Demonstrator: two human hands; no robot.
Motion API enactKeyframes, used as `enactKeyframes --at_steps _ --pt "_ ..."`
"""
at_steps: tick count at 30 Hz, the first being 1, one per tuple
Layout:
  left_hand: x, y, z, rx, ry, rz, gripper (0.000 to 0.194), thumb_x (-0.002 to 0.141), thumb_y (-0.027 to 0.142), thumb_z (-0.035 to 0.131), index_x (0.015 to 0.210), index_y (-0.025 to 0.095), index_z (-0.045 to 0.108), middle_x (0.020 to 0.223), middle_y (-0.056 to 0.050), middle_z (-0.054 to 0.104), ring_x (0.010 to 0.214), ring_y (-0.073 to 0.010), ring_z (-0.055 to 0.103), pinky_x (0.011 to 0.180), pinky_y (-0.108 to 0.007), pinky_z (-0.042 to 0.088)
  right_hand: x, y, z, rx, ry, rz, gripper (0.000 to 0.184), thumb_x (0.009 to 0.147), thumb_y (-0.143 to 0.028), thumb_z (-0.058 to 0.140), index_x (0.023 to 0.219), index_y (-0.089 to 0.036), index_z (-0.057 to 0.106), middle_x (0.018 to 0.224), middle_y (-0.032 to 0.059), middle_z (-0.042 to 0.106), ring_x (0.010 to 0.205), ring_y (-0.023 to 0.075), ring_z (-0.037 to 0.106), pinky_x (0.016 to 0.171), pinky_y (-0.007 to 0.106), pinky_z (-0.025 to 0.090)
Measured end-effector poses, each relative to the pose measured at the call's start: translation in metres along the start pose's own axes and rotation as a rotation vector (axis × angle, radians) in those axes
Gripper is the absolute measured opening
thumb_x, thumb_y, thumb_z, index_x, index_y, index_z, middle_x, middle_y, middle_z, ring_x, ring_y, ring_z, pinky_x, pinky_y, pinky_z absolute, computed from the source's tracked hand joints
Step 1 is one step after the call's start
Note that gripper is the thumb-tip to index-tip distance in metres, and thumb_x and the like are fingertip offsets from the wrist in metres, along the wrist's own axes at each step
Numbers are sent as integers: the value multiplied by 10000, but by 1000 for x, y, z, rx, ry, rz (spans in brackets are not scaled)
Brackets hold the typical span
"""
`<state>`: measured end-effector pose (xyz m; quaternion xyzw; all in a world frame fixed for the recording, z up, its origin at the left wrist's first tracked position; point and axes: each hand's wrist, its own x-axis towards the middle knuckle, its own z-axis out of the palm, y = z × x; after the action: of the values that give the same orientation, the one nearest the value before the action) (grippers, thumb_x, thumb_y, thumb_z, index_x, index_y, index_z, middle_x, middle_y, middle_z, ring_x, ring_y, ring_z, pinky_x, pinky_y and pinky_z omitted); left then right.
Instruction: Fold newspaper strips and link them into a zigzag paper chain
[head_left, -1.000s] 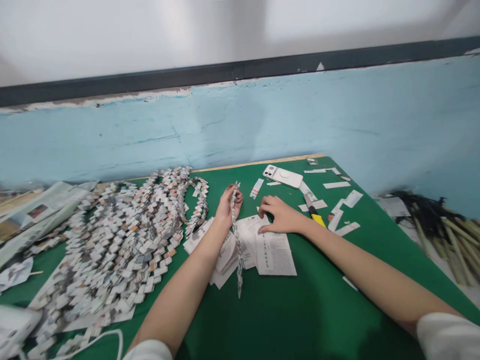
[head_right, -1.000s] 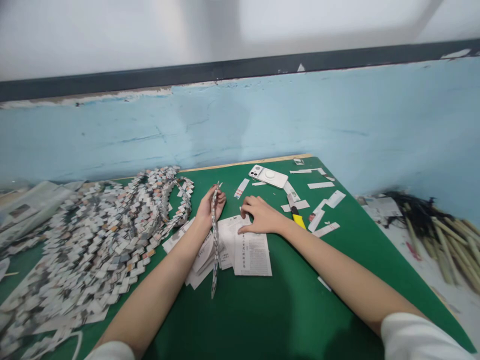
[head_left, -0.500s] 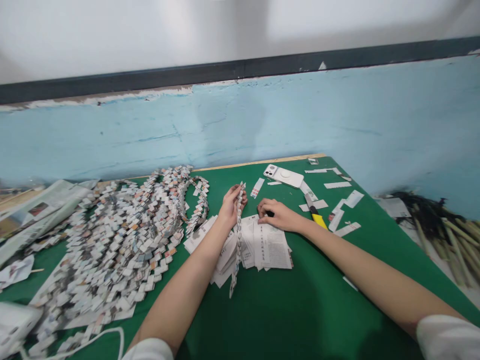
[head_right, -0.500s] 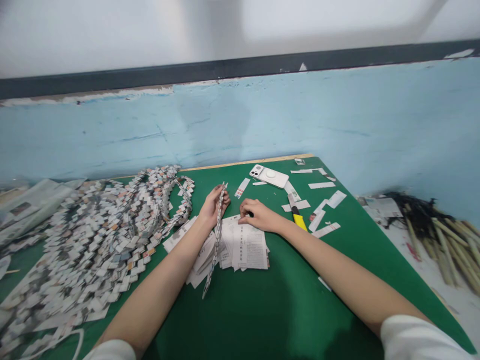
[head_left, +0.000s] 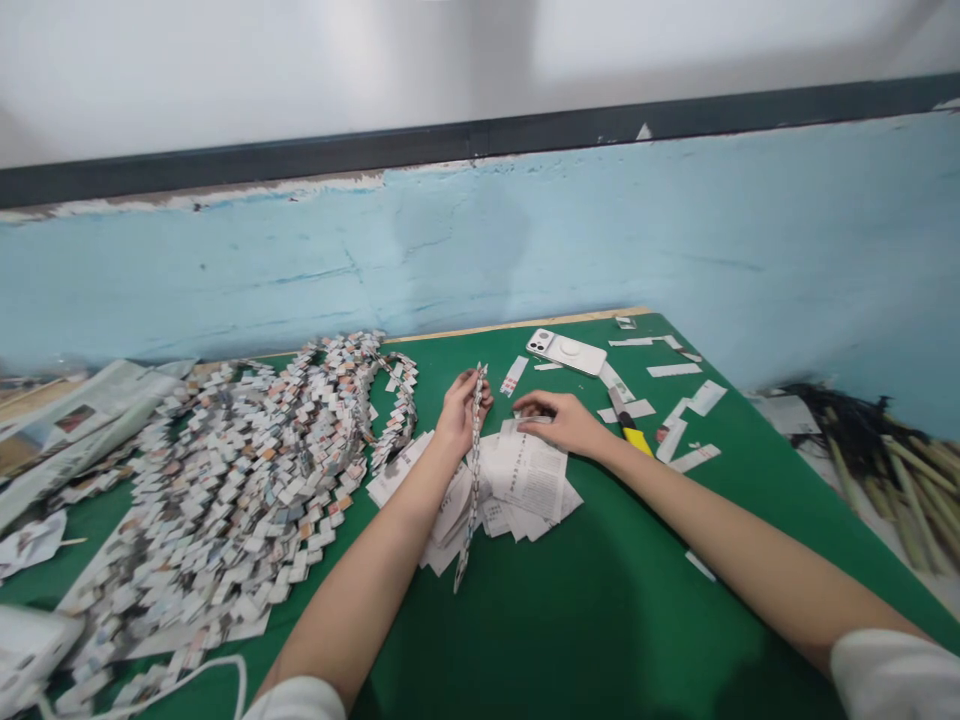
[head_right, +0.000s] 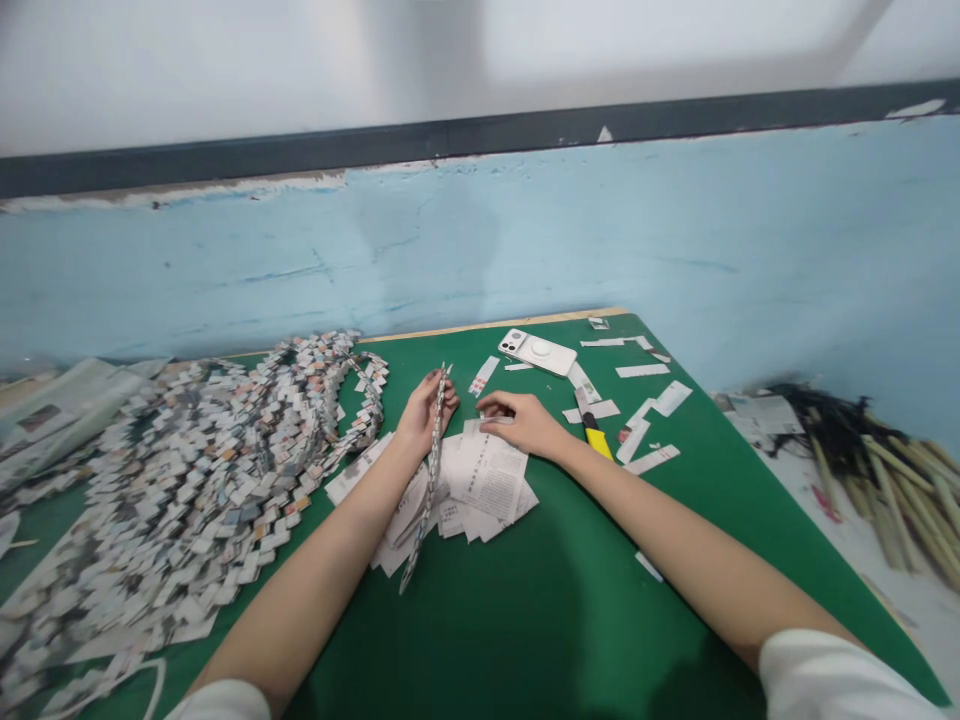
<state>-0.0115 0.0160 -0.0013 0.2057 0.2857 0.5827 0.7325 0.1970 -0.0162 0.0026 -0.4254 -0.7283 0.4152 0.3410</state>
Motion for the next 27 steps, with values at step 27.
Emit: enactKeyframes --at_steps 27 --pt "3 -12 -3 221 98 124 465 696 294 869 1061 217 591 847 -16 706 674 -110 635 650 -229 488 6 10 -21 -9 942 -2 378 967 -600 521 960 -223 542 856 43 604 802 222 577 740 326 479"
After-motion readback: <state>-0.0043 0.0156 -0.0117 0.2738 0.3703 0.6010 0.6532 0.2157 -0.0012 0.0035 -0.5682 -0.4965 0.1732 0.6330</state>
